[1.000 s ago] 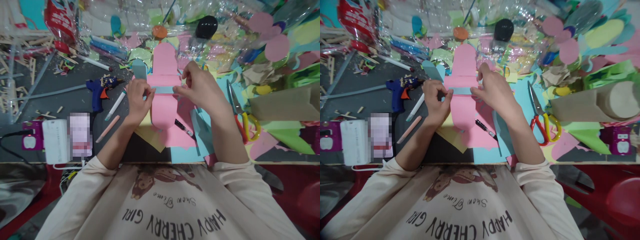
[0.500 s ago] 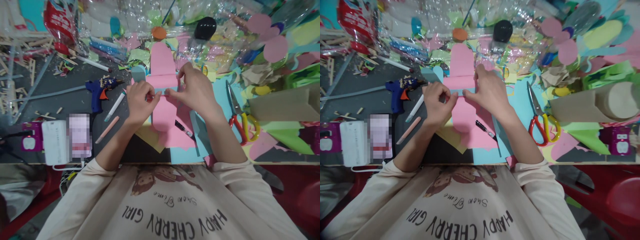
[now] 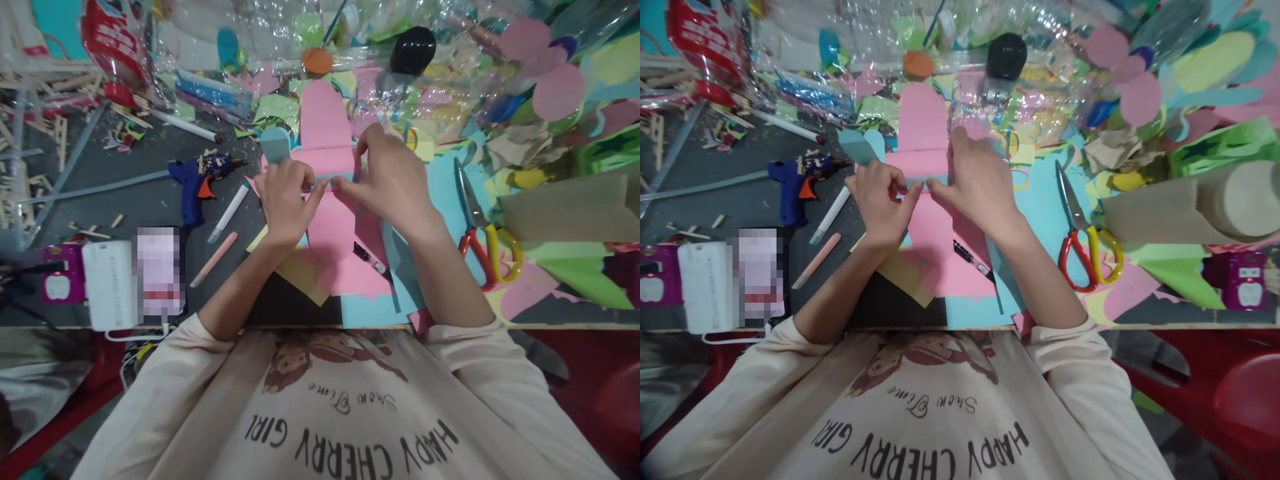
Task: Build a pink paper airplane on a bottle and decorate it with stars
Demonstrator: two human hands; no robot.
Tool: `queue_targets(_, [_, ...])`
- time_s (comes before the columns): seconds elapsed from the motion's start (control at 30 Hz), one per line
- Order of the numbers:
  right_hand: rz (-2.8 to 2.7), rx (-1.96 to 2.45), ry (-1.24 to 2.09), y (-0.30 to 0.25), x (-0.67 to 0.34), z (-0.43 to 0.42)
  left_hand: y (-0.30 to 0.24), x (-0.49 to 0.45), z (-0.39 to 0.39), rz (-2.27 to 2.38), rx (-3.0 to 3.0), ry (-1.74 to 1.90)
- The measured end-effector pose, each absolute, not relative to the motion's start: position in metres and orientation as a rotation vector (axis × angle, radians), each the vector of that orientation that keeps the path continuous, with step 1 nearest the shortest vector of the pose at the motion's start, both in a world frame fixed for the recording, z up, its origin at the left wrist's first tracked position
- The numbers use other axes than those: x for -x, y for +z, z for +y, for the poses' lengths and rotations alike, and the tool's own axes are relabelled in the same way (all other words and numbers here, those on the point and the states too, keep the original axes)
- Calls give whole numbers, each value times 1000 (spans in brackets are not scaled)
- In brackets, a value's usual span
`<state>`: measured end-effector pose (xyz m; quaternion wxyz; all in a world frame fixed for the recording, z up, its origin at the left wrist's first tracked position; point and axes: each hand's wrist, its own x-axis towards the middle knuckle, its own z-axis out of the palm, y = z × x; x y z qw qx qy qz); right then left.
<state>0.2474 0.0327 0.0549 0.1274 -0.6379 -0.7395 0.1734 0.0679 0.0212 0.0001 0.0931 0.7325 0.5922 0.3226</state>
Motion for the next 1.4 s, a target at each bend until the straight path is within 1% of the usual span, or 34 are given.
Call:
queue_targets(0.2, [-2150,1794,552,53,-253,36,-4,-67,23,1666,-2166,1072])
queue_targets(0.57, [-2165,1741,746,70,-261,38,-9,-58,18,1601,-2108,1270])
queue_targets(0.77, [-2089,1817,572,58,-247,36,-7,-65,21,1646,-2025,1126])
queue_targets(0.87, [-2094,1806,554,53,-245,35,-7,-66,21,1675,-2009,1099])
queue_targets(1.13, [-2149,1750,685,61,-260,37,-8,-61,17,1654,-2117,1181])
queue_targets(1.4, [-2148,1688,800,65,-268,43,-12,-50,18,1575,-2017,1161])
